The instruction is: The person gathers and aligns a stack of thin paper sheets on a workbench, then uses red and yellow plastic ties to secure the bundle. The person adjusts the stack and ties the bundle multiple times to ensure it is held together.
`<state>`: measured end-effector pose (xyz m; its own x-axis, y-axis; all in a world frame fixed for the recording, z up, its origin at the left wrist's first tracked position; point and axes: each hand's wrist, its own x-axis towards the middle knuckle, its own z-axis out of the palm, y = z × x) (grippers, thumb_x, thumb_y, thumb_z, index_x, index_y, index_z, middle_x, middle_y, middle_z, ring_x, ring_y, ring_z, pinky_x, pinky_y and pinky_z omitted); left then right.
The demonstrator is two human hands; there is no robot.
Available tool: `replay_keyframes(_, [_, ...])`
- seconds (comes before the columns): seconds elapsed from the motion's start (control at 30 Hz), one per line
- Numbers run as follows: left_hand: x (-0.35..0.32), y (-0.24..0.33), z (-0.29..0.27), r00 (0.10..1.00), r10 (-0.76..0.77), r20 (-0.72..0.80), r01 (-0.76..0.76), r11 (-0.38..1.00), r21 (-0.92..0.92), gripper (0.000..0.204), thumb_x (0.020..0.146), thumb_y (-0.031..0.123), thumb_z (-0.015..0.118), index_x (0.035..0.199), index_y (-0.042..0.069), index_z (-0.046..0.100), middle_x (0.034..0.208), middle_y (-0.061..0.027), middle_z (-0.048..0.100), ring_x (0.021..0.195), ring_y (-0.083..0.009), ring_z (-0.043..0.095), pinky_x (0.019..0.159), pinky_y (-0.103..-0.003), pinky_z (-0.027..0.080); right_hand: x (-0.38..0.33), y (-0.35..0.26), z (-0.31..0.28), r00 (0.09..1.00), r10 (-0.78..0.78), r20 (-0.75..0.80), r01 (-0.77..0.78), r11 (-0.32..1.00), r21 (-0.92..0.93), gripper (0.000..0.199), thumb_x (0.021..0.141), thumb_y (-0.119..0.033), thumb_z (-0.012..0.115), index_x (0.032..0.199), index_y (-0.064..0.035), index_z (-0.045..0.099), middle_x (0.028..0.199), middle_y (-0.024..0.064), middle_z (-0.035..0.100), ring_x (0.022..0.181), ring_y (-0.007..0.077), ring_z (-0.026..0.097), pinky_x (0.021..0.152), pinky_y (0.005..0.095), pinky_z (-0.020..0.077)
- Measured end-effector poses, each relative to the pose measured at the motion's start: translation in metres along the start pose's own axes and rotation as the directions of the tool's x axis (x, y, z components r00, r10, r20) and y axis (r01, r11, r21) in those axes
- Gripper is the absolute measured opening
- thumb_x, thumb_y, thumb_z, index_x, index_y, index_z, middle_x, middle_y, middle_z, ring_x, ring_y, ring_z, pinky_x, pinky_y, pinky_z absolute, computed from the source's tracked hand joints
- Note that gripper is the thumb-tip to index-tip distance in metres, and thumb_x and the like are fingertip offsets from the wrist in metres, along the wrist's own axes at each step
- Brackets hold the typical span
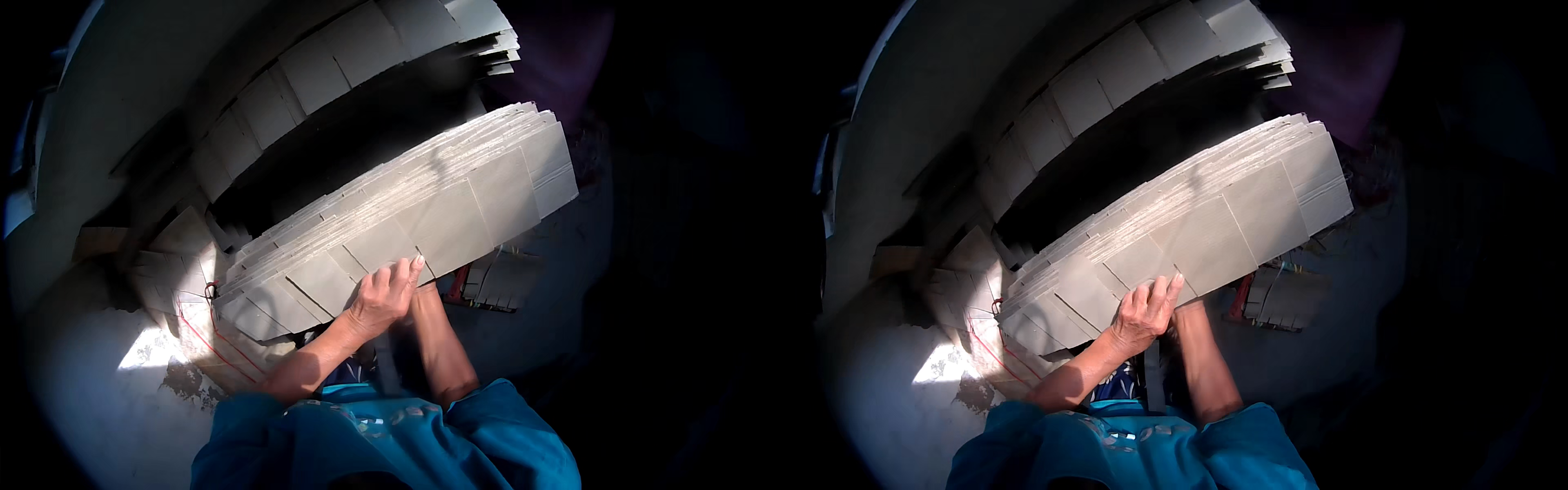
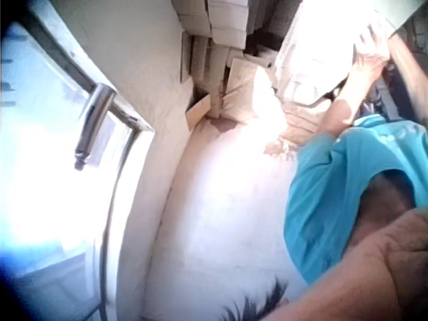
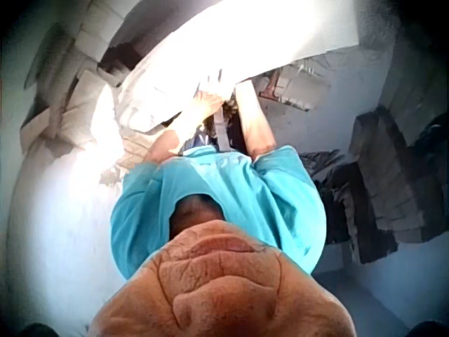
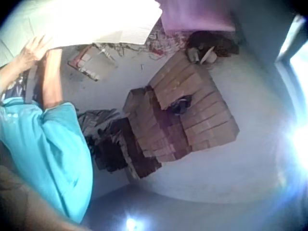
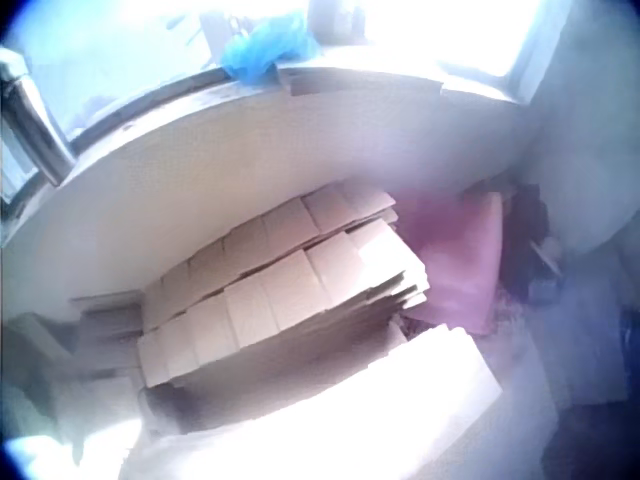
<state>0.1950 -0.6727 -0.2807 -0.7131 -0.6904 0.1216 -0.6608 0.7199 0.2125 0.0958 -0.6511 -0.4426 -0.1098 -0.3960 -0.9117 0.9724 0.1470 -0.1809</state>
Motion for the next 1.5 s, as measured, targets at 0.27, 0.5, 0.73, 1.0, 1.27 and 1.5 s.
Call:
replay_keyframes(0.27, [0.021,-0.033,0.065,0.998,0.061,0.011,-0.061,0.998,0.015,0.057,0.068,0.005,0.059,0.125,0.005,0.052,0.105,-0.0109,0.055,0.069,-0.0174,0.050,0.050,-0.024,0.041,0.067,0.015,-0.032,0.995,-0.015,0.094,-0.002,0.983,0.185,0.035,0.089,-0.030,0.046,0.112,-0.0034,0.053,0.111,0.0114,0.058,0.102,0.0283,0.054,0.094,0.0437,0.0430])
replay_keyframes(0.5, [0.029,-0.041,0.117,1.000,-0.009,0.015,0.011,0.989,-0.148,0.059,0.067,0.001,0.058,0.126,0.002,0.049,0.110,-0.0151,0.051,0.080,-0.0218,0.052,0.061,-0.026,0.052,0.124,0.010,-0.051,0.947,0.036,0.318,-0.135,0.946,0.295,0.037,0.091,-0.033,0.044,0.111,-0.0039,0.053,0.110,0.0114,0.057,0.102,0.0285,0.054,0.094,0.0447,0.0427])
replay_keyframes(0.73, [0.061,-0.072,0.168,0.949,-0.122,0.291,0.186,0.962,-0.201,0.060,0.073,-0.001,0.056,0.131,0.008,0.044,0.123,-0.0162,0.044,0.099,-0.0283,0.050,0.082,-0.034,0.050,0.182,-0.023,-0.025,0.930,0.089,0.355,-0.200,0.937,0.287,0.039,0.094,-0.037,0.039,0.114,-0.0064,0.053,0.112,0.0122,0.057,0.103,0.0299,0.054,0.090,0.0440,0.0466])
replay_keyframes(1.0, [0.071,-0.101,0.164,0.898,-0.112,0.426,0.249,0.927,-0.281,0.058,0.077,-0.002,0.052,0.132,0.016,0.044,0.133,-0.0137,0.040,0.111,-0.0317,0.045,0.098,-0.043,0.036,0.110,-0.009,0.060,0.830,-0.454,-0.325,0.423,0.891,-0.164,0.034,0.095,-0.023,0.040,0.110,0.0056,0.051,0.105,0.0170,0.058,0.093,0.0283,0.058,0.080,0.0382,0.0488])
replay_keyframes(1.27, [0.049,-0.119,0.160,0.925,-0.043,0.378,0.122,0.975,-0.188,0.074,0.064,-0.001,0.069,0.131,0.013,0.042,0.136,-0.0118,0.039,0.118,-0.0319,0.042,0.097,-0.043,0.037,0.078,-0.024,0.062,0.827,-0.276,-0.490,0.209,0.960,-0.187,0.061,0.091,-0.046,0.045,0.135,-0.0048,0.039,0.137,0.0181,0.039,0.126,0.0314,0.038,0.099,0.0461,0.0310])
replay_keyframes(1.5, [0.061,-0.121,0.139,0.906,-0.046,0.421,0.187,0.936,-0.300,0.073,0.063,0.006,0.073,0.130,0.009,0.043,0.135,-0.0128,0.040,0.120,-0.0324,0.041,0.097,-0.044,0.037,0.050,-0.036,0.070,0.342,-0.932,0.121,0.495,0.069,-0.866,0.056,0.091,-0.027,0.052,0.134,0.0043,0.035,0.135,0.0256,0.040,0.123,0.0368,0.041,0.104,0.0393,0.0301])
